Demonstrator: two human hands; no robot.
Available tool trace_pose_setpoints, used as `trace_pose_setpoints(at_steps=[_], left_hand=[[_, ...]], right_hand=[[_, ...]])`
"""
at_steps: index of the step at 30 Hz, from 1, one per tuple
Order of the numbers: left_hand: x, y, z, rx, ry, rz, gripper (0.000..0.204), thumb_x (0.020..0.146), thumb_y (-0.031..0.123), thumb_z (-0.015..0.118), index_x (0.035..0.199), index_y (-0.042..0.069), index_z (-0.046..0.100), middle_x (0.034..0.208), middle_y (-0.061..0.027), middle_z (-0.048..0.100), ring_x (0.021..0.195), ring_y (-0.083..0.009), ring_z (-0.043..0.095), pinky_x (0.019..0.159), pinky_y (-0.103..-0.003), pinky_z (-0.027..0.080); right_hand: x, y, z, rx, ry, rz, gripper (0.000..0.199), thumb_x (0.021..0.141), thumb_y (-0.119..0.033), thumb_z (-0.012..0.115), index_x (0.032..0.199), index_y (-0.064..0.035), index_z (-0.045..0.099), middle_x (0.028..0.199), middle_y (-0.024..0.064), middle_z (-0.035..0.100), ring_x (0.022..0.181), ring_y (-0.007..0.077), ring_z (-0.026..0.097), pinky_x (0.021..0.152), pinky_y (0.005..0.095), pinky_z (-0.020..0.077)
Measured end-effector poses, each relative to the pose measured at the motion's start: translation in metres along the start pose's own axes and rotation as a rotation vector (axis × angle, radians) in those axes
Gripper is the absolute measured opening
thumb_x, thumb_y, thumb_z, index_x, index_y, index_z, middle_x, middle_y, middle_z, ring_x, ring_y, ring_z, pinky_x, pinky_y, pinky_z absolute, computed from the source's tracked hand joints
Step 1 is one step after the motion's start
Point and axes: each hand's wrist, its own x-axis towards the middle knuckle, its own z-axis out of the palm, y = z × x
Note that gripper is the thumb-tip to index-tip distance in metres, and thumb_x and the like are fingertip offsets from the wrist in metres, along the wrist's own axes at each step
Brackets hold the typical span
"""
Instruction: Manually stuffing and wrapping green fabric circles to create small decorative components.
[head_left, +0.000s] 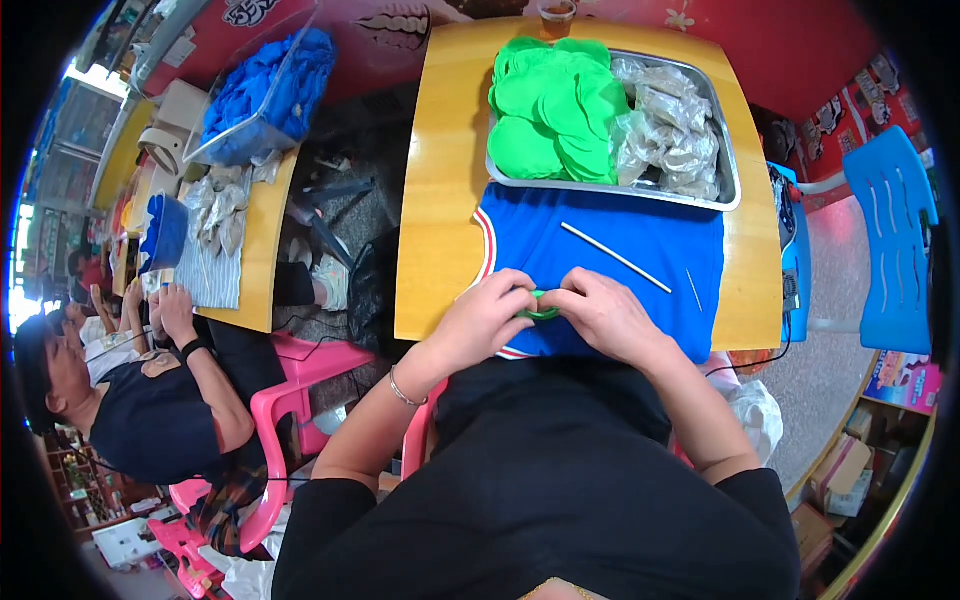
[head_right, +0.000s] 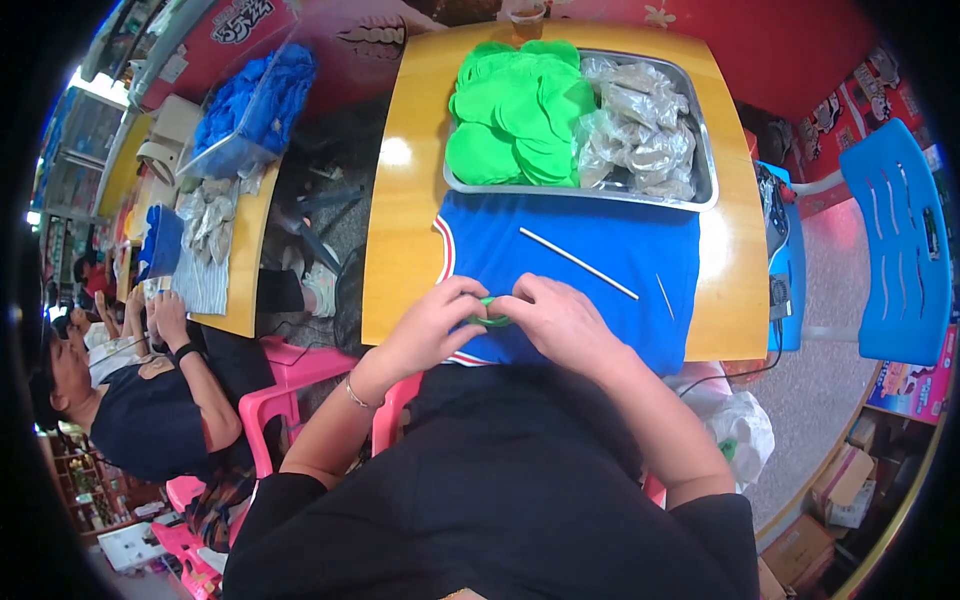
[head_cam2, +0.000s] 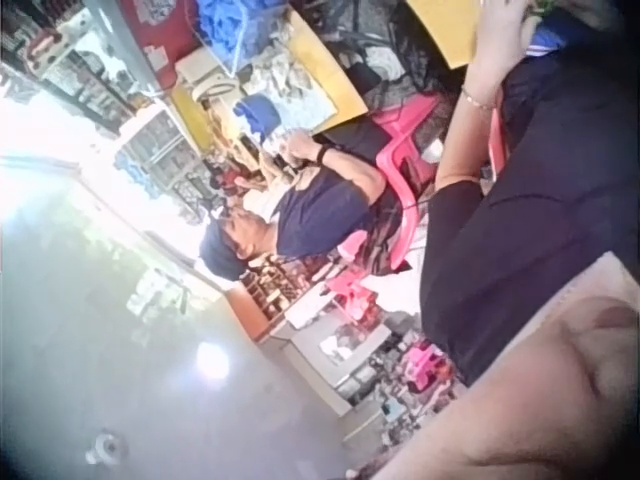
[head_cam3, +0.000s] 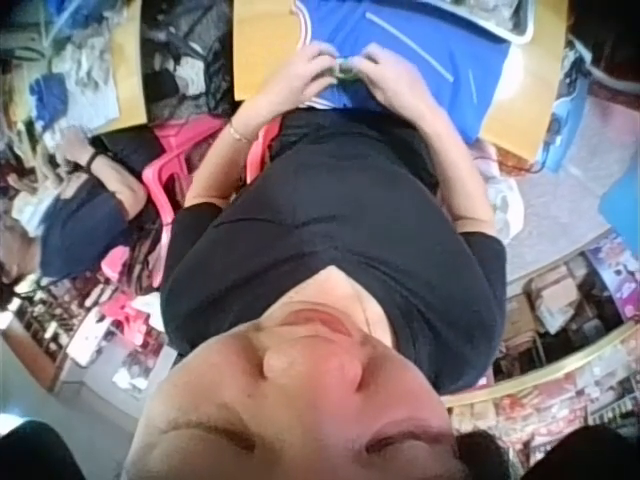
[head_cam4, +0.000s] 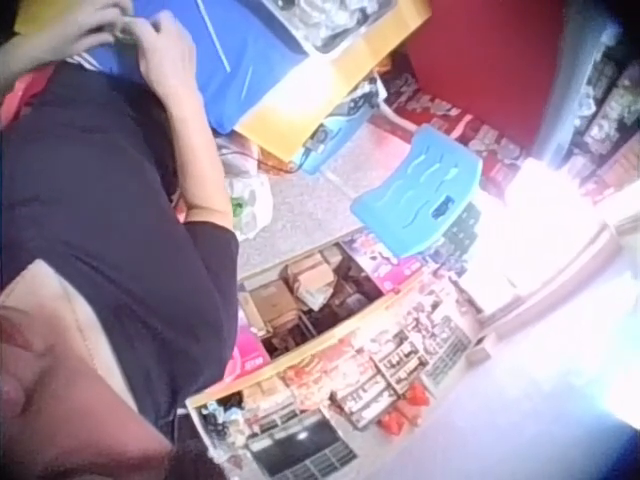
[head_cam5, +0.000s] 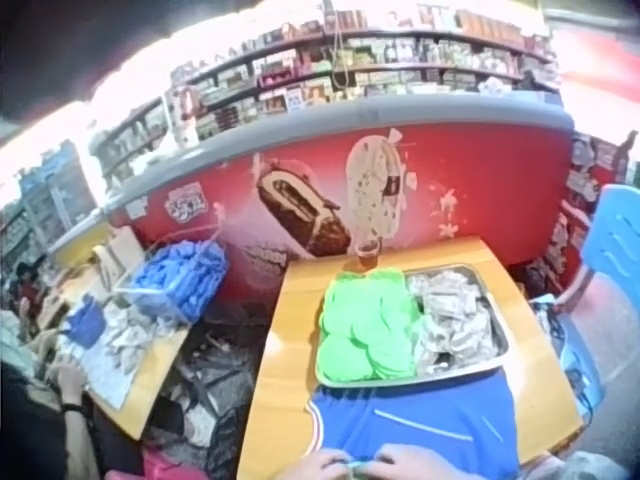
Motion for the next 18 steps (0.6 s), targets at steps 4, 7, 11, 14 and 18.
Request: trace_pose_setpoints(at_steps=[4, 7, 11, 14, 18], left_hand=[[0.0, -0.001, 0.005, -0.254, 0.082, -0.154, 0.027, 0.072, 0.005, 0.067, 0.096, 0.004, 0.053, 0.096, -0.0113, 0.055, 0.088, -0.0292, 0.056, 0.075, -0.034, 0.046], [0.0, -0.001, 0.013, -0.309, 0.153, -0.254, 0.031, 0.073, 0.005, 0.067, 0.1, 0.003, 0.053, 0.097, -0.0121, 0.056, 0.087, -0.0293, 0.057, 0.075, -0.035, 0.046], [-0.001, -0.004, 0.017, -0.242, 0.15, -0.186, 0.034, 0.072, 0.004, 0.068, 0.103, 0.003, 0.053, 0.096, -0.0128, 0.056, 0.087, -0.0287, 0.057, 0.074, -0.035, 0.046], [0.002, -0.002, 0.017, -0.191, 0.162, -0.148, 0.035, 0.07, 0.003, 0.071, 0.101, 0.002, 0.055, 0.094, -0.0096, 0.056, 0.081, -0.0209, 0.058, 0.07, -0.03, 0.048], [0.001, -0.005, 0.018, -0.256, 0.136, -0.147, 0.033, 0.069, 0.003, 0.071, 0.099, 0.002, 0.056, 0.092, -0.0092, 0.056, 0.08, -0.0203, 0.057, 0.069, -0.029, 0.048]], right_hand=[[0.008, -0.002, -0.003, -0.073, -0.029, -0.06, 0.021, 0.075, -0.015, 0.064, 0.095, -0.0161, 0.06, 0.08, 0.0049, 0.05, 0.074, 0.023, 0.054, 0.063, 0.0356, 0.0432], [0.013, -0.003, -0.001, -0.193, -0.037, -0.069, 0.018, 0.074, -0.018, 0.065, 0.091, -0.0155, 0.059, 0.078, 0.0043, 0.049, 0.073, 0.0216, 0.054, 0.062, 0.035, 0.0426], [0.011, 0.004, 0.0, -0.143, -0.009, -0.073, 0.017, 0.072, -0.018, 0.067, 0.083, -0.0119, 0.055, 0.078, 0.0043, 0.05, 0.074, 0.0218, 0.054, 0.062, 0.0351, 0.0432], [0.009, 0.006, -0.002, -0.141, -0.035, -0.06, 0.017, 0.073, -0.019, 0.066, 0.08, -0.0113, 0.053, 0.076, 0.004, 0.049, 0.074, 0.0213, 0.055, 0.061, 0.0352, 0.0438], [0.01, 0.006, -0.002, -0.093, -0.043, -0.081, 0.016, 0.072, -0.016, 0.066, 0.079, -0.0102, 0.053, 0.077, 0.0033, 0.051, 0.073, 0.0212, 0.055, 0.061, 0.0344, 0.0447]])
